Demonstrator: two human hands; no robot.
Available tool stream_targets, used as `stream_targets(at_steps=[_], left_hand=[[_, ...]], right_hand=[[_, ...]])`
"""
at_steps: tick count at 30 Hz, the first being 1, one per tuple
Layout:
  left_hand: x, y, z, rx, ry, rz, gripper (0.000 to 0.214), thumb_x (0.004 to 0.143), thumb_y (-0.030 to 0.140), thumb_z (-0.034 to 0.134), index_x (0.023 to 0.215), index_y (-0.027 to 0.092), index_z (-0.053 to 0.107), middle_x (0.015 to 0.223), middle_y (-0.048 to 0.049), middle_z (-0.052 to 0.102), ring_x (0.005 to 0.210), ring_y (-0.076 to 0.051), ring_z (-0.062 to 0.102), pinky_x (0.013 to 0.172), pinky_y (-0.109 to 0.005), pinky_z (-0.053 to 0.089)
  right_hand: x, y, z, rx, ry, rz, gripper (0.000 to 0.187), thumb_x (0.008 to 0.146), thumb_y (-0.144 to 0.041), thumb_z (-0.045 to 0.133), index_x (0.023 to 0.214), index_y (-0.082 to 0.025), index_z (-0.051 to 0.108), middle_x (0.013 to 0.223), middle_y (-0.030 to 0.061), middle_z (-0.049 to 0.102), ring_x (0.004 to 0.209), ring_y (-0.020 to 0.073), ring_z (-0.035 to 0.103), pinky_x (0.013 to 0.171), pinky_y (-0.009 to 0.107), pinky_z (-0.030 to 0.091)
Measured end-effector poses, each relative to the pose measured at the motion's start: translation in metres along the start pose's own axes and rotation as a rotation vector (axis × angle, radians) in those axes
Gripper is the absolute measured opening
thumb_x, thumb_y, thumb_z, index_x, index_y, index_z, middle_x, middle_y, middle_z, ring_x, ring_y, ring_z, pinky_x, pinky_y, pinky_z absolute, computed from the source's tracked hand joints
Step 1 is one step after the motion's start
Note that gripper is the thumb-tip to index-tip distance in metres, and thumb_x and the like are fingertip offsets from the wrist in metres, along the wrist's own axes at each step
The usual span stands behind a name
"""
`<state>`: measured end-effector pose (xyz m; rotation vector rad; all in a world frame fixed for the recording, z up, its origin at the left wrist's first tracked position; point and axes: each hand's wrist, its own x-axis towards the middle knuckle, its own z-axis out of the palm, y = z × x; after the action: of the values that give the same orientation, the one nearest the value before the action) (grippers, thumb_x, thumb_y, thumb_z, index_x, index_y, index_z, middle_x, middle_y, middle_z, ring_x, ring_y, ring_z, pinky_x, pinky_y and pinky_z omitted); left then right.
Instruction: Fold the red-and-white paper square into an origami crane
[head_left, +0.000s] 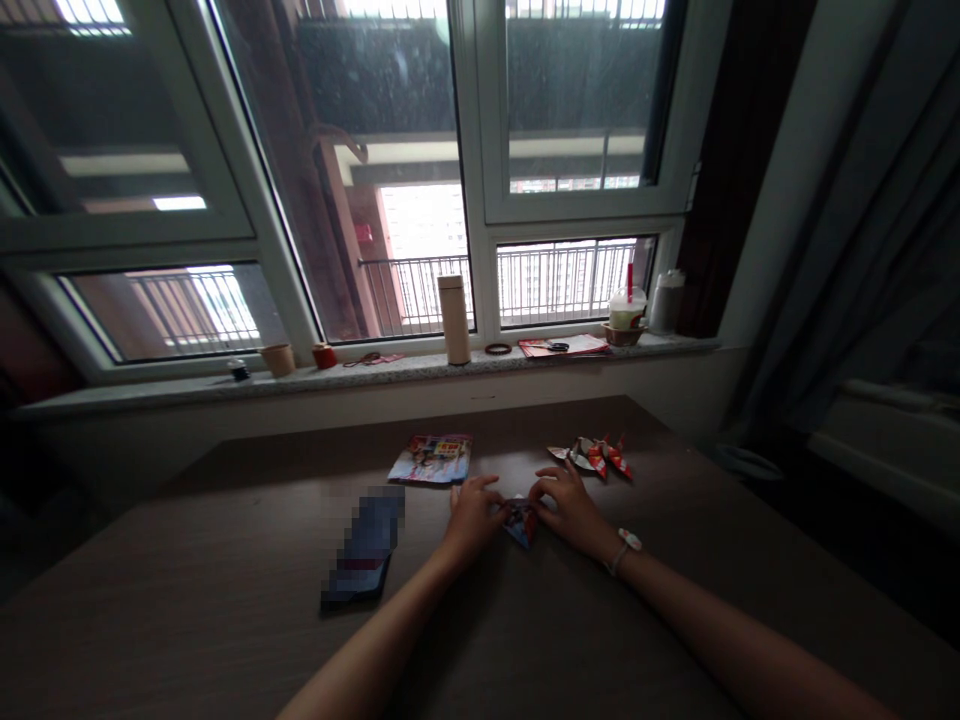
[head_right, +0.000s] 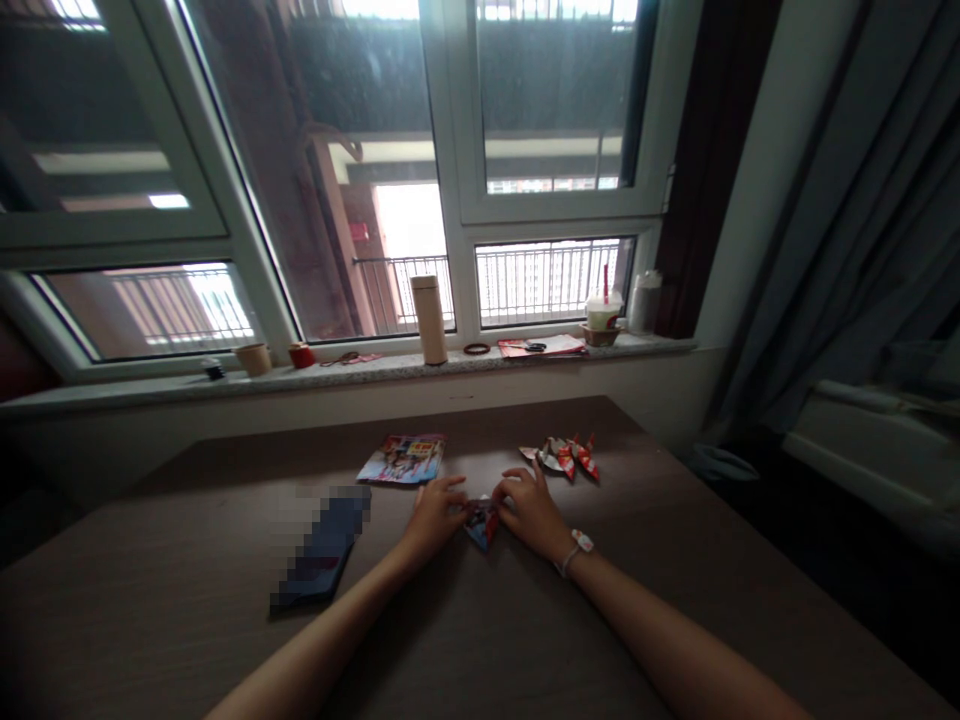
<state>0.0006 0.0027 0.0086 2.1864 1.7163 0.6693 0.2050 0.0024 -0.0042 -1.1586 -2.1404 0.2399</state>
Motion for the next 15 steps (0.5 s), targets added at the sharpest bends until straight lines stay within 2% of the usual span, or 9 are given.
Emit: stream_targets(at_steps=[4,9,15], left_hand=[[0.001,0.004,0.002,-0.006,0.022,-0.030,0.013,0.081,0.026,0.065,0.085,0.025,0.077,0.135,-0.0054,0.060,0.129,-0.028,0.047,0.114,-0.056,0.024],[0.002,0.009,0.004,0.001,0.027,-0.078,0.013,0.082,0.030,0.065,0.087,0.023,0.076,0.138,-0.0052,0.057,0.131,-0.028,0.045,0.113,-0.053,0.024],[0.001,0.018,0.003,0.051,0.067,-0.120,0.015,0.082,0.033,0.065,0.085,0.023,0.075,0.136,-0.0066,0.059,0.129,-0.029,0.046,0.112,-0.055,0.023]], right_hand=[[0.002,0.002,0.005,-0.050,-0.027,0.066,0.011,0.085,-0.026,0.061,0.083,-0.024,0.071,0.098,0.0044,0.070,0.117,0.0282,0.050,0.113,0.060,0.014],[0.006,0.000,0.010,-0.067,-0.027,0.153,0.013,0.085,-0.028,0.061,0.081,-0.022,0.072,0.098,0.0063,0.068,0.116,0.0303,0.047,0.108,0.060,0.020],[0.008,-0.008,0.011,-0.112,-0.039,0.237,0.014,0.085,-0.028,0.060,0.080,-0.021,0.071,0.102,0.0073,0.067,0.114,0.0304,0.048,0.108,0.063,0.016]])
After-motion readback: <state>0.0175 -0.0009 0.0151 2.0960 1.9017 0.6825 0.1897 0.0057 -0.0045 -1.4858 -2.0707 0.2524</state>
